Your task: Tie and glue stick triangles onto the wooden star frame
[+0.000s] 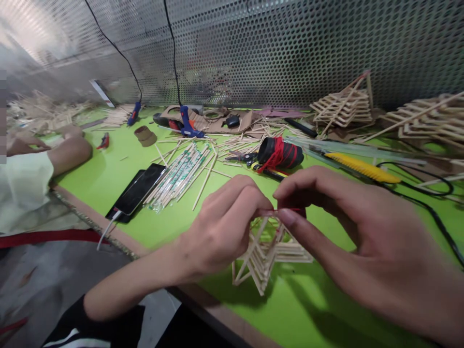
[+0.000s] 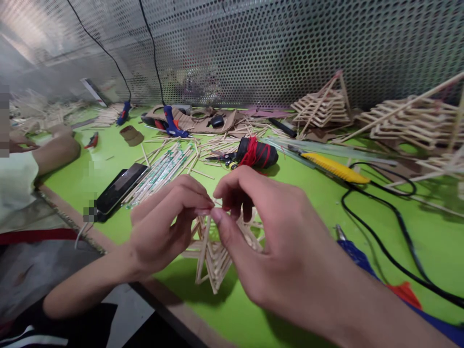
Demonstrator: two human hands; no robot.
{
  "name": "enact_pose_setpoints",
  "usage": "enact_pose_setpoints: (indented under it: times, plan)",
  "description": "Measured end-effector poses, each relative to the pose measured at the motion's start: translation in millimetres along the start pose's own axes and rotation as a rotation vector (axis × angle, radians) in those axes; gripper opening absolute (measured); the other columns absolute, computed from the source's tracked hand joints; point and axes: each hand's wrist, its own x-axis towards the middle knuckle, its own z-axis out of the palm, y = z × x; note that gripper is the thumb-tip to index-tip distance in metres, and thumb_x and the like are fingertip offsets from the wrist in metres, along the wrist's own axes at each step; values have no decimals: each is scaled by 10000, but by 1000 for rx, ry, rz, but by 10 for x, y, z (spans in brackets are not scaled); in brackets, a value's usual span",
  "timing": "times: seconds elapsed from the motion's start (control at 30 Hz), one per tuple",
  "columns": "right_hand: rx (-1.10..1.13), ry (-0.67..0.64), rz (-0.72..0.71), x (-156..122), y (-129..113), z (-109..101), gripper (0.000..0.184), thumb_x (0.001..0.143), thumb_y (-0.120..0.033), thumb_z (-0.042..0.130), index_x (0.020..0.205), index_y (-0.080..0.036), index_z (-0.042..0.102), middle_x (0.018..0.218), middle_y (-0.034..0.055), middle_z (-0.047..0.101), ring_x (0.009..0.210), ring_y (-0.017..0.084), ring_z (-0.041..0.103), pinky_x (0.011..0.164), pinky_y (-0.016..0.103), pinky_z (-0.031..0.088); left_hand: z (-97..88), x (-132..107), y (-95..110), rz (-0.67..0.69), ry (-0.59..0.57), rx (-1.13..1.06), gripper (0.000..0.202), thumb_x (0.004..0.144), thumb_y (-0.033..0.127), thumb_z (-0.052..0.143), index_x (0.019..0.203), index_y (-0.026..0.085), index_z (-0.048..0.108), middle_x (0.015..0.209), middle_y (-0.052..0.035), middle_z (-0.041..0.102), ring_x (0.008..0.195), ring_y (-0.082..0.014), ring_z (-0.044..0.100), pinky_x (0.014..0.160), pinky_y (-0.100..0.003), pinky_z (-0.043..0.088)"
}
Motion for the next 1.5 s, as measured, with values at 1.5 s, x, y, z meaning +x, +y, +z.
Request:
enact_pose_setpoints:
  times: [1.5]
  plan:
    - [-381,122,-357,44,-6,36,175,968,-117,474,865,-201,588,769,-29,669,623,91,619,504,221,400,-159,87,-136,-257,-124,-519,98,939,172,609,856,128,635,817,-31,650,755,-102,605,681,-205,483]
